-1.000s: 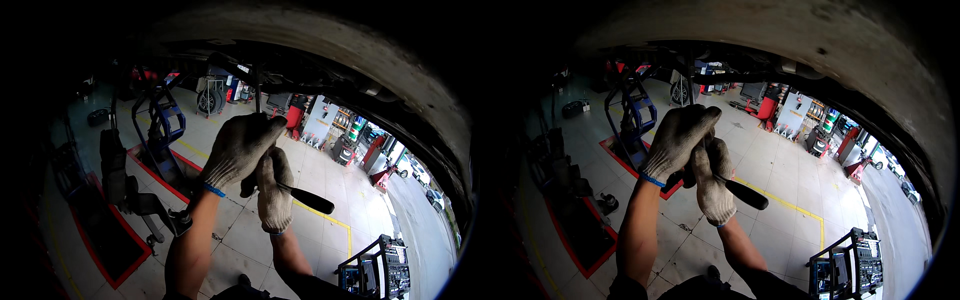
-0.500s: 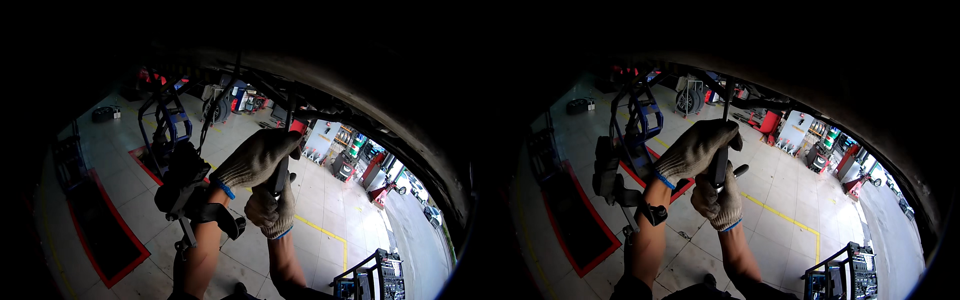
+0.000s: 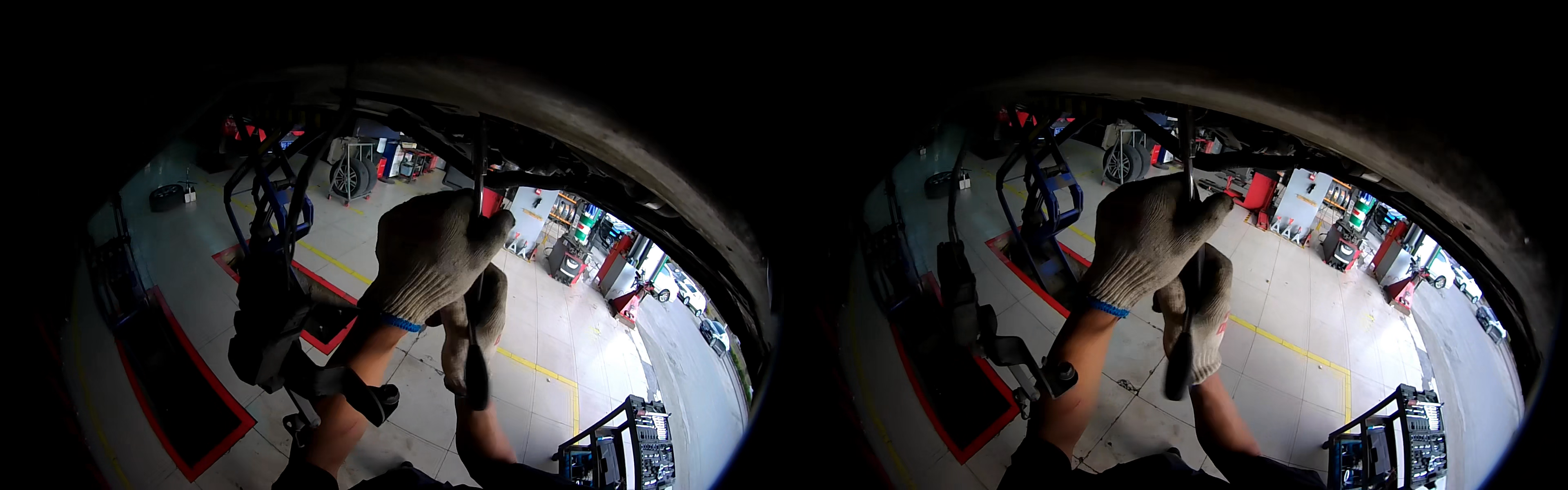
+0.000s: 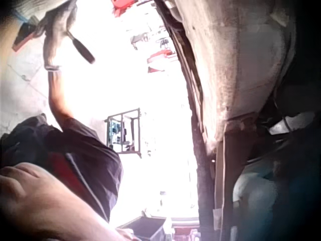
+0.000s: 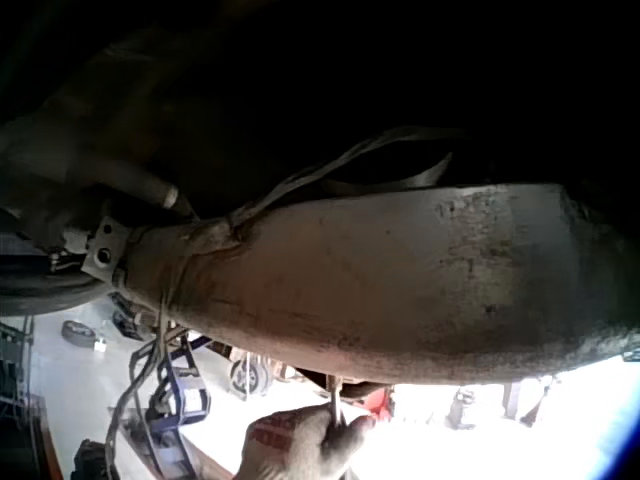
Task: The person works under a raised vehicle in a garage, using a ratchet and socket to loosen and remove bolts from the undercarriage. They retrieve tools from a rolling toolbox, reposition the vehicle on the lift, and continue removing fasteners from different locations.
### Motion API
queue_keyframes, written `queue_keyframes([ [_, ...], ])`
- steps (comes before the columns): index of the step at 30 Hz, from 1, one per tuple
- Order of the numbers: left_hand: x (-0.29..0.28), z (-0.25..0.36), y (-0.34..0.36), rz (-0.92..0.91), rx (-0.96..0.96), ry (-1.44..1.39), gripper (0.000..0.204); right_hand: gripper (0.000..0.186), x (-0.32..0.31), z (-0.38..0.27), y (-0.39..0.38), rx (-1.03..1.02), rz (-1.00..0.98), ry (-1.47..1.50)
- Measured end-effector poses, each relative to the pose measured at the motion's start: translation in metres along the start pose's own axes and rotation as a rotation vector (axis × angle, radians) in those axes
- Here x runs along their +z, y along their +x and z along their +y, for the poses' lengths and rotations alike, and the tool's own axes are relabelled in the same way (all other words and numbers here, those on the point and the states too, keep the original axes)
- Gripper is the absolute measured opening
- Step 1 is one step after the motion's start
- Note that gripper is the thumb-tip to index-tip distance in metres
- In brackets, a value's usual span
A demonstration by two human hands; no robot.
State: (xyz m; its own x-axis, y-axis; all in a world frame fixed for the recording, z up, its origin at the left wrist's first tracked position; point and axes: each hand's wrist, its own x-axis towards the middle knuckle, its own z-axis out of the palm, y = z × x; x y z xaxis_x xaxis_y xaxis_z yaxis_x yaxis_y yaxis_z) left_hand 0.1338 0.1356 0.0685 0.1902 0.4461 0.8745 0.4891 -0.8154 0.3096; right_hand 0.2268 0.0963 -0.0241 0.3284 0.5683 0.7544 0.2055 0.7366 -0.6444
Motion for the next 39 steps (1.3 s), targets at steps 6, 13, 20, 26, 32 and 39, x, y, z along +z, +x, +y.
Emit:
queue_keyframes([
  [6,-0.008,-0.038,0.014,-0.135,0.035,-0.646,0.044,0.059,0.006,-0.004,0.0,0.113,-0.404,0.565],
  [13,0.01,-0.023,0.02,-0.334,0.133,-0.82,0.058,0.062,-0.018,-0.005,0.005,0.32,-0.252,0.651],
  [20,-0.01,-0.031,0.016,-0.168,0.1,-0.557,0.047,0.048,0.008,0.01,0.004,0.402,-0.519,1.181],
  [26,-0.04,-0.026,0.008,-0.271,0.013,-0.388,0.044,0.05,0.034,-0.013,-0.004,0.121,-0.061,0.228],
  [32,-0.016,-0.041,0.02,-0.27,0.257,-0.79,0.042,0.053,0.015,-0.003,-0.002,0.237,-0.327,0.795],
  [39,0.008,-0.037,0.022,-0.405,0.119,-0.702,0.041,0.046,-0.007,0.004,0.004,-0.047,-0.022,0.127],
])
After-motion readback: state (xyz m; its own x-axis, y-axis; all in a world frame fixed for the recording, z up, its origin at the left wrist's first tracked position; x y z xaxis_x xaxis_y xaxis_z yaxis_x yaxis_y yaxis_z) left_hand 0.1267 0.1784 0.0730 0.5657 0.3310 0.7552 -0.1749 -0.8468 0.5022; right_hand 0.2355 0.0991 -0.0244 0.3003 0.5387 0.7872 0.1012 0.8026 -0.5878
